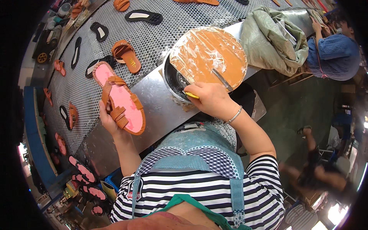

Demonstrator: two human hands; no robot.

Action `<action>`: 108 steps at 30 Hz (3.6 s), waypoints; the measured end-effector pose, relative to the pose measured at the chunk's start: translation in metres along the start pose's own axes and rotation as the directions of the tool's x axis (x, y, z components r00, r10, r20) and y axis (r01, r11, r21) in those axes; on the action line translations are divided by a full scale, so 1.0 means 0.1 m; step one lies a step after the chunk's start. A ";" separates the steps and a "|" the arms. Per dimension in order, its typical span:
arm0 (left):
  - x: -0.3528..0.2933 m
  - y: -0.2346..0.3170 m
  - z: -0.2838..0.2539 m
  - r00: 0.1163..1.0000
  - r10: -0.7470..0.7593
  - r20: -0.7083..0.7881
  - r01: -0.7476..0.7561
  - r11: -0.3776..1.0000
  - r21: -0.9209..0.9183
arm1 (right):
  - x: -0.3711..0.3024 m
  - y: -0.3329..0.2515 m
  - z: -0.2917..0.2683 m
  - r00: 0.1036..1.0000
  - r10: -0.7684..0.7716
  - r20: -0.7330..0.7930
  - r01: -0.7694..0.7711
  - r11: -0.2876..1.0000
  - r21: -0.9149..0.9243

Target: Applying adhesive to shoe parts using a spreader tool on an assembly line.

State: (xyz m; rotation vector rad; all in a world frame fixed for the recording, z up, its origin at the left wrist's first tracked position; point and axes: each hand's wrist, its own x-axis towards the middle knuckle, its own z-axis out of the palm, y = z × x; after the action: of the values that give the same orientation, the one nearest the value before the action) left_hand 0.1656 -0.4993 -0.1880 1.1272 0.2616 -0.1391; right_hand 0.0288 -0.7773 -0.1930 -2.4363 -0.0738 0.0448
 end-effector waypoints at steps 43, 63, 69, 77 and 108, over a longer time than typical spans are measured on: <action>-0.12 -0.51 0.69 0.927 -0.202 0.315 0.134 0.965 0.225 | 0.02 -0.21 0.03 0.844 -0.440 -0.307 0.532 0.763 0.367; -0.01 -0.55 0.77 0.923 -0.066 0.378 -0.089 0.921 0.378 | 0.07 -0.12 -0.28 0.866 -0.477 -0.149 0.493 0.767 0.410; -0.13 -0.56 0.71 0.859 -0.004 0.511 -0.246 0.874 0.420 | 0.22 -0.07 -0.35 0.842 -0.461 -0.280 0.506 0.855 0.112; -0.18 -0.60 0.70 0.825 0.027 0.565 -0.339 0.823 0.456 | 0.22 0.09 -0.22 0.891 -0.345 -0.295 0.449 0.763 0.465; 2.21 0.69 -3.20 0.854 0.505 -0.124 -0.042 0.306 0.951 | -0.08 0.45 0.00 0.872 0.457 -0.175 -0.061 0.456 0.888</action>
State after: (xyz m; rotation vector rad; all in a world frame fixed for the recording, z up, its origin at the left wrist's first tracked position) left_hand 0.3506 -0.1759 -0.3179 2.3977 0.3596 0.3505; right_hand 0.0225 -0.8117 -0.2221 -1.3400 0.4365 -0.2284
